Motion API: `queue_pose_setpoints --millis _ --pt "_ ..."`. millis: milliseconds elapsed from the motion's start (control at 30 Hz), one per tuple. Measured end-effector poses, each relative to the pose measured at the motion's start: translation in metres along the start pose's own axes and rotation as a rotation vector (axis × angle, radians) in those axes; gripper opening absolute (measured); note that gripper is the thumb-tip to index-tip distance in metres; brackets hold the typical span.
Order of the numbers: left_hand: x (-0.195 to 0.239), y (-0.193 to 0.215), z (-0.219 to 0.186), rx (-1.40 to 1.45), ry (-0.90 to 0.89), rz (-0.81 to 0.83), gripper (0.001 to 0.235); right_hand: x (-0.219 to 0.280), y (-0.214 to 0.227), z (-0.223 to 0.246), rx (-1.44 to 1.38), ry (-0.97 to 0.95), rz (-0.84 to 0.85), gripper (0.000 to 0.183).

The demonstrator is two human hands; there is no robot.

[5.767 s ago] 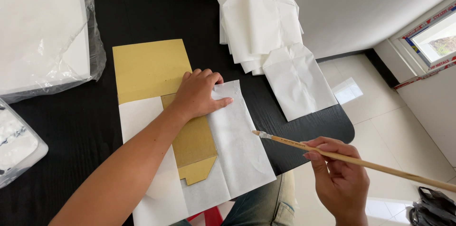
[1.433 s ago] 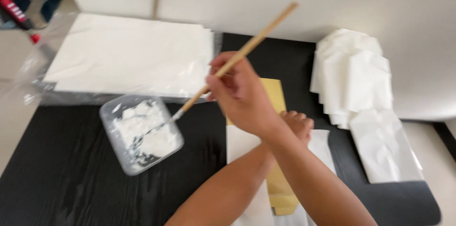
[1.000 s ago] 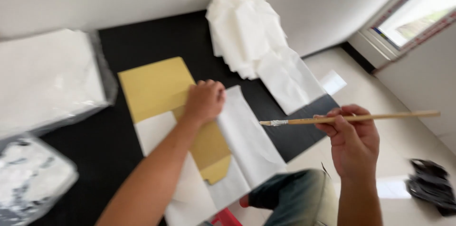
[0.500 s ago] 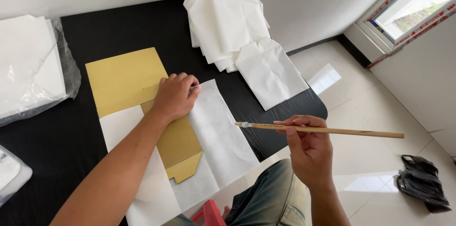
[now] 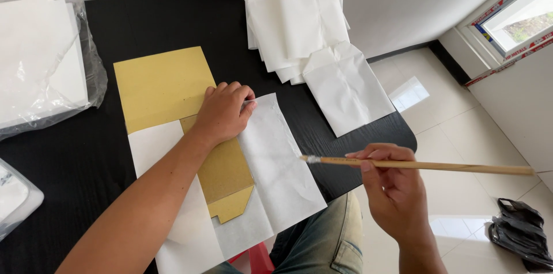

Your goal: The person places a yellow cardboard template on a white sheet of paper and aligns it. They then use a brush to apply white glue to the paper around the template and fold the paper edges over the cardboard.

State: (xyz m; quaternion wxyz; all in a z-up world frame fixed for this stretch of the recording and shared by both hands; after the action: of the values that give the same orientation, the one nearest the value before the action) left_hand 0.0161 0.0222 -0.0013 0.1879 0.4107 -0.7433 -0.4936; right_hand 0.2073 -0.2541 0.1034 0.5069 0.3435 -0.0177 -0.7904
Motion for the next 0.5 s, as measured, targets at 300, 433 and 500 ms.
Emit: queue_pose_setpoints --millis 300,433,500 --pt "-0.002 -0.005 0.002 -0.020 -0.008 -0.016 0.016 -0.004 -0.011 0.000 0.113 -0.035 0.104 0.013" --pt "-0.001 -0.003 0.002 -0.003 -0.015 -0.034 0.014 0.000 -0.002 0.001 0.058 -0.049 0.106 0.013" --pt "-0.001 -0.003 0.001 -0.014 -0.006 -0.026 0.015 -0.002 -0.002 0.004 -0.026 0.067 0.055 0.014"
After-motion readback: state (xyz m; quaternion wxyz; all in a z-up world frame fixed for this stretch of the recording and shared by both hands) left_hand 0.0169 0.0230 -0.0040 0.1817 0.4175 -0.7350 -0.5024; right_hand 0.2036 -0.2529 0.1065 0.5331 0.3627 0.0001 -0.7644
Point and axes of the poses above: each hand's wrist, its own x-axis away from the middle knuckle, its own y-axis out of the back of the hand, z = x × y, the point moved 2 cm from there along -x, towards the middle knuckle, and after that the axes turned 7 degrees about y, right-handed, at the moved point
